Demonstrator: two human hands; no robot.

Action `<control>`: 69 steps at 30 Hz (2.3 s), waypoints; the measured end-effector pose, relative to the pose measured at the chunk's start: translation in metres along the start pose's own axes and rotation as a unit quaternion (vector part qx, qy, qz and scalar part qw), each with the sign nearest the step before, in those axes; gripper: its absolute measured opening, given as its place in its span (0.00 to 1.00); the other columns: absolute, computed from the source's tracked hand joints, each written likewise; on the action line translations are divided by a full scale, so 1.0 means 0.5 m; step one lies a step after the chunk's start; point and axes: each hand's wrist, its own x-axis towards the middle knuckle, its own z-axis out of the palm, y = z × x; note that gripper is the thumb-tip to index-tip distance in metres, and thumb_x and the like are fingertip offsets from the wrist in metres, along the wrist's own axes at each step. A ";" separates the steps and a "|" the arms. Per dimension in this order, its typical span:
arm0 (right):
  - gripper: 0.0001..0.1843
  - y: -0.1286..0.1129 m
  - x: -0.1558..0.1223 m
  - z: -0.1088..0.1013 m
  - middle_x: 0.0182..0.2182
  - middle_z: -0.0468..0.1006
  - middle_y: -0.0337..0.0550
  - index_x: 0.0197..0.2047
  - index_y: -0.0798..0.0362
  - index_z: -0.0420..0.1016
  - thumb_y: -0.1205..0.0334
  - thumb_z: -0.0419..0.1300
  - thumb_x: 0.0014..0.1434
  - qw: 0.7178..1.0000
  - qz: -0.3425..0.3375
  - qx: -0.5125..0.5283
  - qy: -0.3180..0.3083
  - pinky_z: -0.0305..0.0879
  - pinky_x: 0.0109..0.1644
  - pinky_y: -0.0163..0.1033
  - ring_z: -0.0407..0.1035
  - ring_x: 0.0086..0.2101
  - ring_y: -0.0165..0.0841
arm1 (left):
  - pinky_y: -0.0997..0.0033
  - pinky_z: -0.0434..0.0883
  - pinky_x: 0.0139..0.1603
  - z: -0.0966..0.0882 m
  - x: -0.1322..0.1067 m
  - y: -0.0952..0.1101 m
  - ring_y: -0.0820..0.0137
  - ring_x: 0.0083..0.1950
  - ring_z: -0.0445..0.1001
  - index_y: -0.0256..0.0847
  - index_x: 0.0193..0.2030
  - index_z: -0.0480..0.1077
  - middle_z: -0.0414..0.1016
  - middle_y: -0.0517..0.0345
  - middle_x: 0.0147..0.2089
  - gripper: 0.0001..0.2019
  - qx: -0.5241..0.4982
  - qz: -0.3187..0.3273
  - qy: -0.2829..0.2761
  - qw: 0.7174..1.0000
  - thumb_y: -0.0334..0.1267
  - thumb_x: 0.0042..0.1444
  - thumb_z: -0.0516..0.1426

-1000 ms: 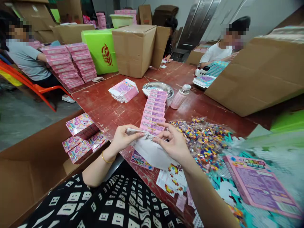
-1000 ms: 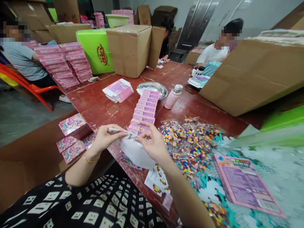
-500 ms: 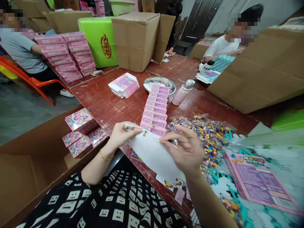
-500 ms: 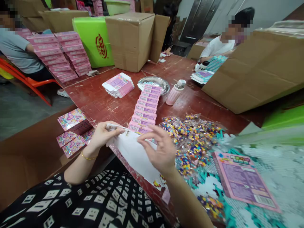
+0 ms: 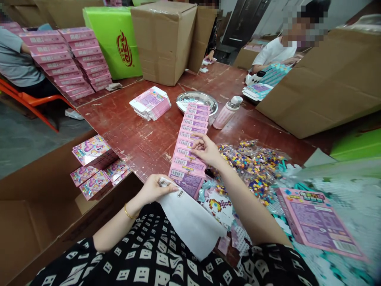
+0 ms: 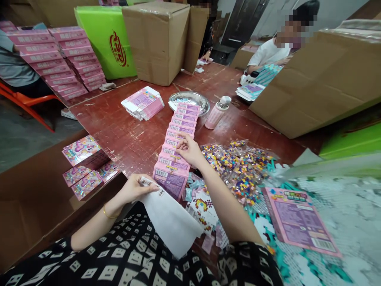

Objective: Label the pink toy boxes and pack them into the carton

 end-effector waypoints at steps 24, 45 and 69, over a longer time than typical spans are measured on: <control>0.12 0.044 0.066 -0.019 0.38 0.71 0.46 0.38 0.52 0.81 0.60 0.69 0.47 0.958 -0.001 -0.244 0.148 0.68 0.49 0.49 0.70 0.40 0.42 | 0.72 0.73 0.35 -0.004 0.027 -0.009 0.69 0.31 0.77 0.34 0.35 0.79 0.82 0.53 0.33 0.20 -0.038 -0.003 -0.004 0.999 0.50 0.43 0.71; 0.08 -0.163 -0.184 0.047 0.29 0.80 0.41 0.31 0.52 0.75 0.56 0.61 0.58 0.995 0.020 -0.083 -0.048 0.66 0.36 0.38 0.71 0.31 0.33 | 0.77 0.72 0.33 0.016 0.018 0.085 0.72 0.30 0.78 0.37 0.33 0.80 0.82 0.55 0.31 0.09 0.096 0.266 0.105 0.953 0.41 0.58 0.63; 0.16 -0.166 -0.216 0.096 0.40 0.80 0.41 0.56 0.49 0.70 0.64 0.60 0.65 0.955 -0.161 -0.046 0.243 0.69 0.59 0.46 0.76 0.42 0.33 | 0.76 0.66 0.28 0.020 0.038 0.068 0.72 0.28 0.69 0.36 0.34 0.75 0.75 0.58 0.29 0.26 0.154 0.114 0.065 0.979 0.62 0.56 0.58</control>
